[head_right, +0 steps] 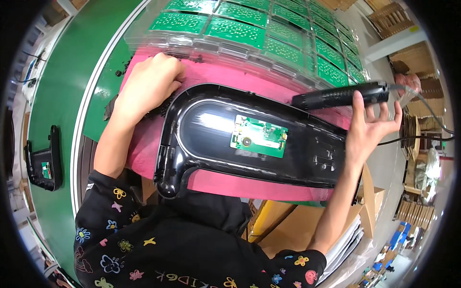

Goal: Assembling electronic devices by placing circuit boards into plastic housings and securing them with screws using an electric screwdriver.

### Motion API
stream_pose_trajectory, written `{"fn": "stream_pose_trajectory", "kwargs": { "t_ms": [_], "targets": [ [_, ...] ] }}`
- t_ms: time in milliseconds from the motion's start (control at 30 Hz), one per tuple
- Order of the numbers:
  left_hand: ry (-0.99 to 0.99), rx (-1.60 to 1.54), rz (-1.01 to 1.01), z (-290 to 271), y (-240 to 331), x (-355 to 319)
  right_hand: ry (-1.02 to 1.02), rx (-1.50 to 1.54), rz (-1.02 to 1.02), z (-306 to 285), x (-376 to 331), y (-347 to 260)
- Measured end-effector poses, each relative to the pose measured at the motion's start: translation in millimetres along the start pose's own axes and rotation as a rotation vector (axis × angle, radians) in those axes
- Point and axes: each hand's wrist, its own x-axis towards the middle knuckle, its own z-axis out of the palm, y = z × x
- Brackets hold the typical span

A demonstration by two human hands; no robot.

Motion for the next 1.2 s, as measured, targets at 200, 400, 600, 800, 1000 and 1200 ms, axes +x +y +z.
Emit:
{"fn": "stream_pose_trajectory", "kwargs": {
  "t_ms": [200, 400, 600, 800, 1000, 1200],
  "targets": [
    [0.081, -0.161, 0.106, 8, -2, 19, -0.412, 0.616, 0.332, 46, -6, -15],
    [0.221, -0.770, 0.436, 6, 34, 26, -0.313, 1.081, 0.314, 37, -10, -33],
    [-0.029, -0.899, 0.512, 18, 61, 10, -0.397, 1.530, 0.319, 37, -38, -67],
    [0.027, -0.901, 0.542, 25, 66, 11, -0.444, 1.426, 0.247, 39, -50, -62],
    [-0.298, -1.082, 0.442, 18, 65, 17, -0.505, 1.395, 0.195, 34, -54, -56],
    [-0.638, -1.354, 0.453, 12, 69, 24, -0.525, 1.479, 0.165, 36, -59, -62]
  ]
}}
